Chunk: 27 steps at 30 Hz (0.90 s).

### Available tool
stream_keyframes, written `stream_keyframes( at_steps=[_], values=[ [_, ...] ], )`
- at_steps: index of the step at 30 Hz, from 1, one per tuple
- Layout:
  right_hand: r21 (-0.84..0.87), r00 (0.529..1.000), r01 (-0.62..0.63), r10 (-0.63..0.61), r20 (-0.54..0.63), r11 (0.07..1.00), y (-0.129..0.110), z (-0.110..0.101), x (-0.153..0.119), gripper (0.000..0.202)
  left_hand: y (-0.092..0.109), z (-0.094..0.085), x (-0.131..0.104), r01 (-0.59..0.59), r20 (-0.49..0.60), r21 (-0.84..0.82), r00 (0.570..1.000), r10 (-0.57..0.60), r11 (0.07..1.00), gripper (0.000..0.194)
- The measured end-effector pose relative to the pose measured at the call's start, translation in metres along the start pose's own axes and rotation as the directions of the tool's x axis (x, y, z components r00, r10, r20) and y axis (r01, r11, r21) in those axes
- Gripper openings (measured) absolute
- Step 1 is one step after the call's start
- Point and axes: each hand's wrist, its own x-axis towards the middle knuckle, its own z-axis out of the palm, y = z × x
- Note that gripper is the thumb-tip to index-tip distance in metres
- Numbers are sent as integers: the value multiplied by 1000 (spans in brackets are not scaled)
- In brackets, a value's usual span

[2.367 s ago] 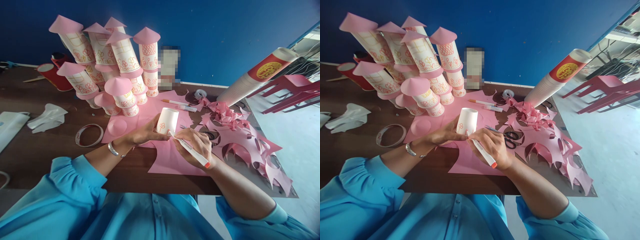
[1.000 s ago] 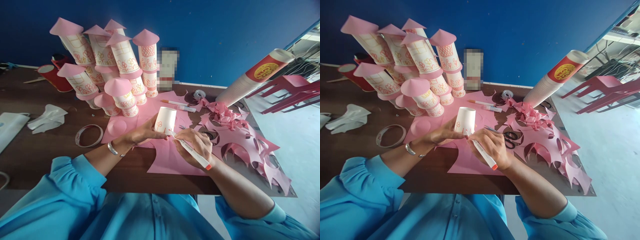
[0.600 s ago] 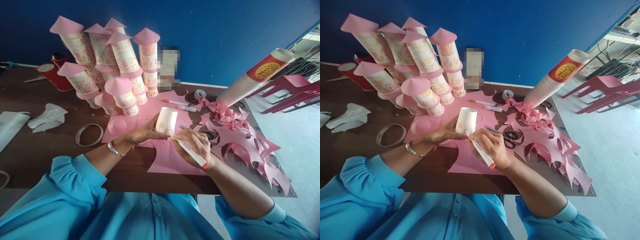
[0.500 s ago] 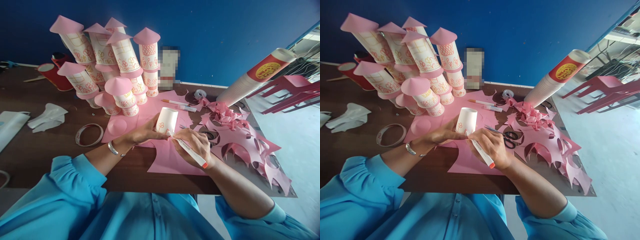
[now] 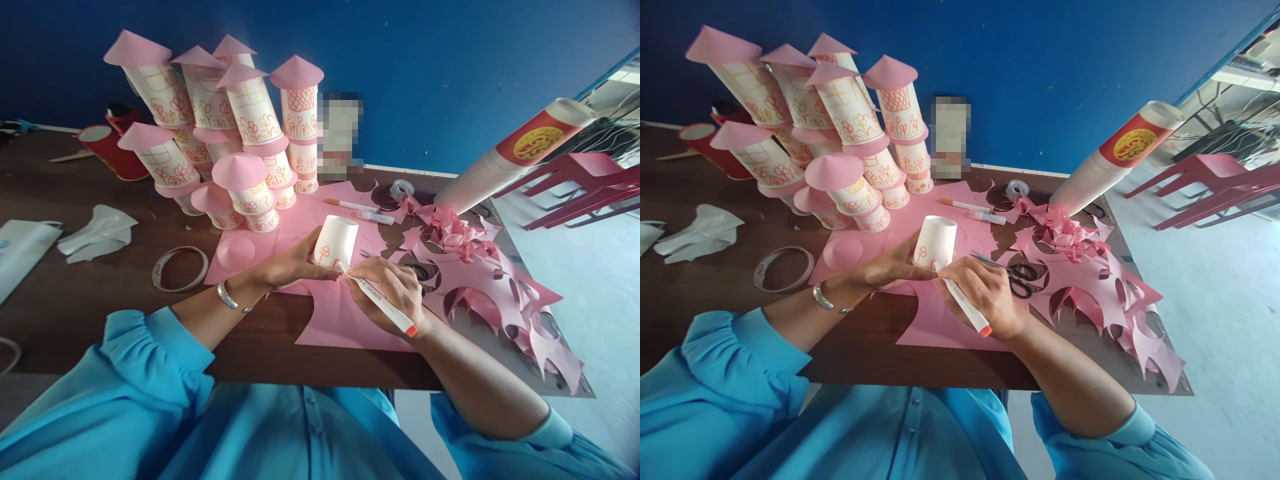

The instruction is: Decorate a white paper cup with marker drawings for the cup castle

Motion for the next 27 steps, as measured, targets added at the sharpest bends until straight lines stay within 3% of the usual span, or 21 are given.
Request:
stream_keyframes(
  at_steps=[27],
  values=[
    [-62,1000,-14,12,-27,998,-1,0,2,12,4,0,0,28,12,21,1000,-28,999,78]
  ],
)
